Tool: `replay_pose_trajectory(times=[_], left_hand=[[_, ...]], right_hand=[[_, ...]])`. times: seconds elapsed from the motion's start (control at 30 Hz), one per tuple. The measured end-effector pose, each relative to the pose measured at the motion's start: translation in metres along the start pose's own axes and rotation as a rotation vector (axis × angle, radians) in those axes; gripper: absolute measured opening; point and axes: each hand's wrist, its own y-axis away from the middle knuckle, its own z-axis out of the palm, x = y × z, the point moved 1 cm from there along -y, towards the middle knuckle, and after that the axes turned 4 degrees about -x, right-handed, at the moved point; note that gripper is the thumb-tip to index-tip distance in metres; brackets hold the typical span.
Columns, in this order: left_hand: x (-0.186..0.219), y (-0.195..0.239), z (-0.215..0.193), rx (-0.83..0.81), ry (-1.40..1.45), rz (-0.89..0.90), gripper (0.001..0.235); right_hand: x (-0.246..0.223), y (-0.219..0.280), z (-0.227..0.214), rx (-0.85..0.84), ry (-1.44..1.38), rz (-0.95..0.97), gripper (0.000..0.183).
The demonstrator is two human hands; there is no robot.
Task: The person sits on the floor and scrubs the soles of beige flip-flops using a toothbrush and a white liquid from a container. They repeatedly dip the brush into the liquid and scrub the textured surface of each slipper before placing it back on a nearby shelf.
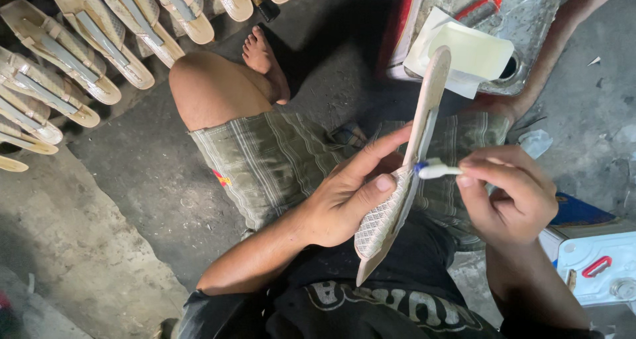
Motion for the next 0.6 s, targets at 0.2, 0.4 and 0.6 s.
replay_pose_trajectory(times=[0.2,0.4,0.6], left_hand=[[-0.024,0.003,-0.009,0.085,0.149,-0.006,0.056],[-0.074,-0.011,-0.03,0.322,0.676,-0.144,0.042],[-0.092,-0.012,-0.037,0.346,0.724,-0.279,0.033]], right_hand=[[0.001,0.002,-0.001,-0.165,-0.031,-0.039,0.016],[0.061,-0.035,-0.015,-0.024,0.427,0.01,0.012],[0.14,-0.068,-0.007,-0.156,0.976,0.016,0.008]])
